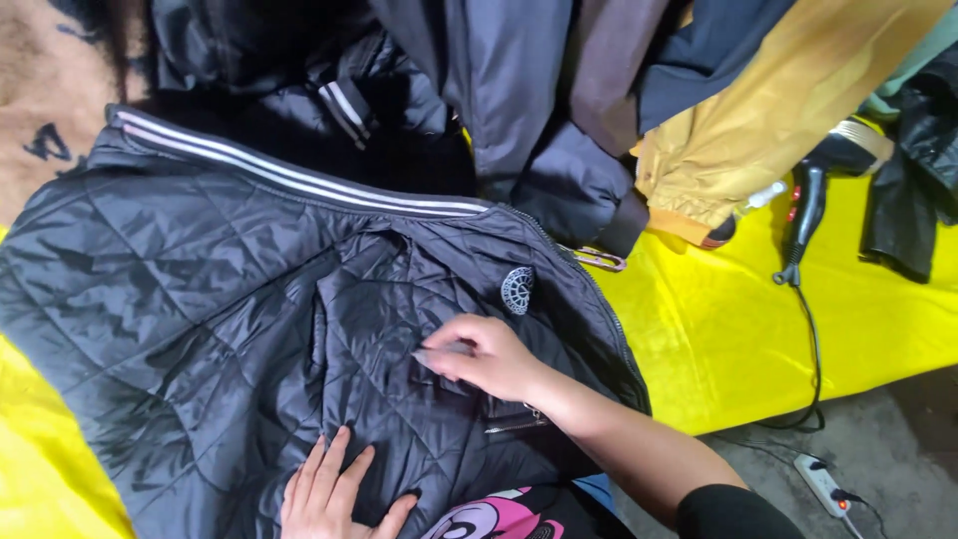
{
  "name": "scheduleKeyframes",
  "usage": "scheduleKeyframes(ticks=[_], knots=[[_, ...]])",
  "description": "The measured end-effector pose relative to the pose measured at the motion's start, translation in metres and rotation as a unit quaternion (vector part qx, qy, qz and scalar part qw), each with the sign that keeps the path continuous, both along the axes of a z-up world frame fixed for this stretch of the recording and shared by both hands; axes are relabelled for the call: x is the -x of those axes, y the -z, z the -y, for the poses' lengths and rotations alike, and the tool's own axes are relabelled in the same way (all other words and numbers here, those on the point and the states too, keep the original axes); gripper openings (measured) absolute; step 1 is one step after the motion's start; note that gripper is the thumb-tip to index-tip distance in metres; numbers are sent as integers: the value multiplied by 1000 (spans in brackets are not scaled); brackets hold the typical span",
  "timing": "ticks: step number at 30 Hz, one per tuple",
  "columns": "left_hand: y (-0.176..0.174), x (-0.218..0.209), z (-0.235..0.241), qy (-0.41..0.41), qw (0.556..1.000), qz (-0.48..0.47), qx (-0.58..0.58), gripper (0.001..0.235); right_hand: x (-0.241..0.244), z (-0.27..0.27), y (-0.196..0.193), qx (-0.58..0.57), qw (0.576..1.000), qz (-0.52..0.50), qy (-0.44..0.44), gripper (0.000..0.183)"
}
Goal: The person uses a small purple object to rub and clean the surface of a black quilted jacket laid out on a yellow table. The person repeatedly scrubs different areas of the jacket, including the chest and shoulder regions, while holding the fabric in place with the other hand.
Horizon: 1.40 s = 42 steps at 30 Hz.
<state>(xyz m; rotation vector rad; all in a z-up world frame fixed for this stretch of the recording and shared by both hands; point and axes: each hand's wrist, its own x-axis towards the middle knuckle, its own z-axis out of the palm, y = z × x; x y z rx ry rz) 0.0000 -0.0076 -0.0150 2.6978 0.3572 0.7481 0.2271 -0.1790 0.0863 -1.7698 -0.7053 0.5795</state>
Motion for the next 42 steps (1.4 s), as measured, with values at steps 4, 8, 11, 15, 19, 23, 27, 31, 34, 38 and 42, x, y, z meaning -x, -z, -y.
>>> scheduleKeyframes(ticks=[4, 8, 11, 15, 19, 23, 27, 31, 34, 38, 42], knots=[[9, -2, -3, 6, 1000, 26, -14, 73, 5, 61, 18, -79, 987, -73, 122, 20], [-2, -1, -1, 19, 999, 28, -21, 72, 9, 111, 25, -127, 961, 1, 246, 16], [-6, -1, 3, 10, 999, 25, -20, 69, 12, 126, 30, -110, 957, -5, 270, 20], [-17, -1, 12, -4, 1000, 26, -10, 65, 23, 133, 51, -149, 952, 26, 265, 15], [-18, 2, 9, 36, 998, 47, -29, 64, 36, 130, 51, -95, 959, 168, 209, 12], [-17, 9, 7, 47, 997, 55, -31, 65, 40, 124, 54, -52, 949, 231, 209, 10], [-24, 17, 13, 39, 997, 56, -26, 61, 48, 120, 48, -36, 952, 239, 186, 6], [-47, 37, 14, 69, 989, -68, 107, 68, 54, 120, 49, -2, 950, 257, 176, 10], [-125, 60, 22, 208, 945, -94, 236, 78, 58, 117, 42, 31, 946, 269, 179, 13], [-43, 55, 94, 455, 849, -269, 21, 60, 56, 116, 41, 73, 942, 282, 168, 17], [78, 91, 195, 460, 854, -242, 37, 57, 53, 116, 55, 2, 926, 328, 190, 14]])
